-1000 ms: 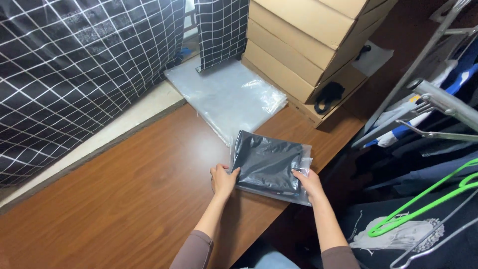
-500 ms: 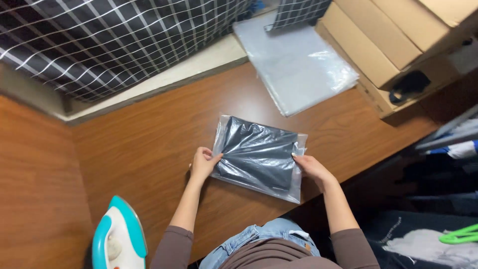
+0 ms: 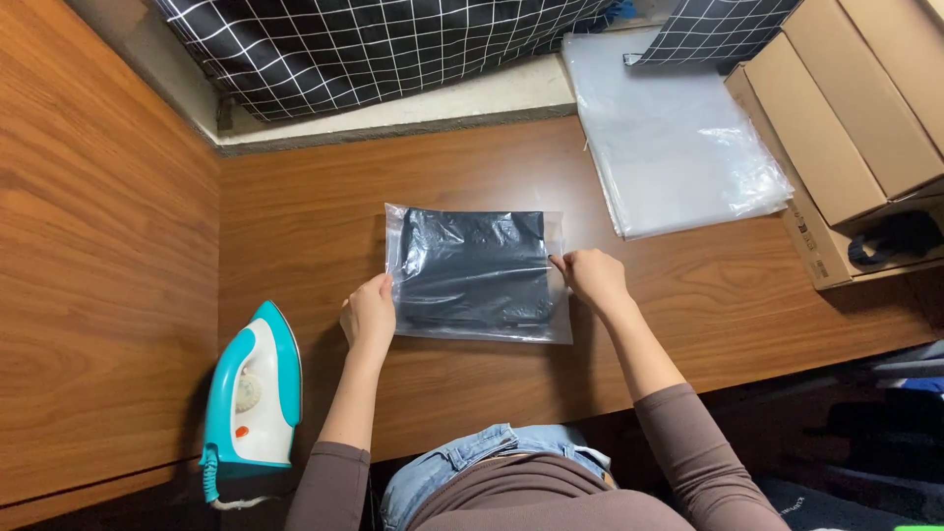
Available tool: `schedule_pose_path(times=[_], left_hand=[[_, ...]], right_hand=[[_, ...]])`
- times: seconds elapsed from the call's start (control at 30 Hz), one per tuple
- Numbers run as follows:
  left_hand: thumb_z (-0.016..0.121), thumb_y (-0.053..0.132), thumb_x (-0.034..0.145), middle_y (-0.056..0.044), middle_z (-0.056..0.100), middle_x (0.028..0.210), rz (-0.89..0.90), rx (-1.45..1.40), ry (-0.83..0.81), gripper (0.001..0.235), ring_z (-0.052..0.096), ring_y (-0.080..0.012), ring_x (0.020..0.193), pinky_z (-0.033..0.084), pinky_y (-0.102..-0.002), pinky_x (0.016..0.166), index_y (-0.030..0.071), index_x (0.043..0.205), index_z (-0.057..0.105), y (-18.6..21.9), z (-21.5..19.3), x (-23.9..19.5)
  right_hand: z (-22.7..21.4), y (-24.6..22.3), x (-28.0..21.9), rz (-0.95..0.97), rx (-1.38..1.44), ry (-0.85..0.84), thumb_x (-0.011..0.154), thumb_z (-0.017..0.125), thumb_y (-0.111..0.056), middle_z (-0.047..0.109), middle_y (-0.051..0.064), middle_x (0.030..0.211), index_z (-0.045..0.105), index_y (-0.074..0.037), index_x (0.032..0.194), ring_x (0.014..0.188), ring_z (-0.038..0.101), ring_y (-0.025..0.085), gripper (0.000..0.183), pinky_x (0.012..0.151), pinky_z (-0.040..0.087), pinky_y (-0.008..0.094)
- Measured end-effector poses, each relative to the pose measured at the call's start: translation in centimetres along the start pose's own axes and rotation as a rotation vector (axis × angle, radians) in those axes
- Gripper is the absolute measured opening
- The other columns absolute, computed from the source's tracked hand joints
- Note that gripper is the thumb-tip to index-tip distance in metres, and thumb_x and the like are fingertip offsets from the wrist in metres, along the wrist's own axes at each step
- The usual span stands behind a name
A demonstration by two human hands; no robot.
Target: The person folds a dark t-shirt on a wooden table, then hangs it on a metal clothing rack. They retrieve a cardboard box, open it, remove a plastic-wrapped garment, and place the empty box back on a stack. The person then unpacks the garment, folds it, and hangs it on the rack. The sequence repeats with another box and garment.
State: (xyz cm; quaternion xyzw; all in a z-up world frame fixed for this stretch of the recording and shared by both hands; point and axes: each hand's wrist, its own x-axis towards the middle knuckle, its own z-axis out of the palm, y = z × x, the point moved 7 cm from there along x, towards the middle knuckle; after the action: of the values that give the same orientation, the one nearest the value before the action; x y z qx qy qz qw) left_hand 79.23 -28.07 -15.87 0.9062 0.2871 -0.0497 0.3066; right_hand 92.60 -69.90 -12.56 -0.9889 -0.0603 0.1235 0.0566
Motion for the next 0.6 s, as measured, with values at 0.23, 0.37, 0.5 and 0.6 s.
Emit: schedule_pose_path(times=[0.23, 0.37, 0.5, 0.6], left_hand=[[0.064, 0.034, 0.121, -0.002, 0.077, 0.143, 0.209, -0.128, 0.217, 0.03, 0.076, -0.0332, 0.133, 0.062, -0.049, 0.11, 0.025, 0.138, 0.087, 0.4, 3.0, 3.2], [0.06, 0.021, 0.122, -0.014, 0.08, 0.129, 0.337, -0.315, 0.165, 0.029, 0.076, -0.0426, 0.129, 0.063, -0.055, 0.108, 0.014, 0.137, 0.084, 3.6, 6.9, 7.7], [0.061, 0.036, 0.123, -0.004, 0.082, 0.128, 0.462, -0.265, 0.067, 0.027, 0.077, -0.0359, 0.129, 0.063, -0.055, 0.11, 0.026, 0.135, 0.083, 8.9, 12.3, 12.7], [0.062, 0.043, 0.122, 0.003, 0.084, 0.139, 0.52, -0.32, -0.11, 0.03, 0.076, -0.0317, 0.136, 0.06, -0.053, 0.116, 0.035, 0.142, 0.083, 14.1, 14.6, 13.6]], right_hand=[[-0.3, 1.9, -4.9, 0.001, 0.223, -0.133, 0.113, 0.06, -0.065, 0.088, 0.018, 0.085, 0.085, -0.014, 0.078, 0.102, 0.084, 0.046, 0.066, 0.089, 0.065, 0.053], [0.5, 5.8, -4.1, 0.118, 0.499, 0.029, 0.098, 0.087, -0.056, 0.075, 0.029, 0.131, 0.073, -0.005, 0.129, 0.132, 0.073, 0.052, 0.061, 0.11, 0.059, 0.061], [3.6, 10.8, -0.5, 0.13, 0.571, 0.182, 0.097, 0.09, -0.056, 0.059, 0.035, 0.16, 0.056, 0.002, 0.168, 0.151, 0.06, 0.058, 0.098, 0.13, 0.046, 0.067], [4.6, 12.8, -1.2, 0.36, 0.698, 0.0, 0.083, 0.099, -0.07, 0.079, 0.021, 0.143, 0.074, -0.016, 0.154, 0.142, 0.072, 0.042, 0.093, 0.12, 0.057, 0.052]])
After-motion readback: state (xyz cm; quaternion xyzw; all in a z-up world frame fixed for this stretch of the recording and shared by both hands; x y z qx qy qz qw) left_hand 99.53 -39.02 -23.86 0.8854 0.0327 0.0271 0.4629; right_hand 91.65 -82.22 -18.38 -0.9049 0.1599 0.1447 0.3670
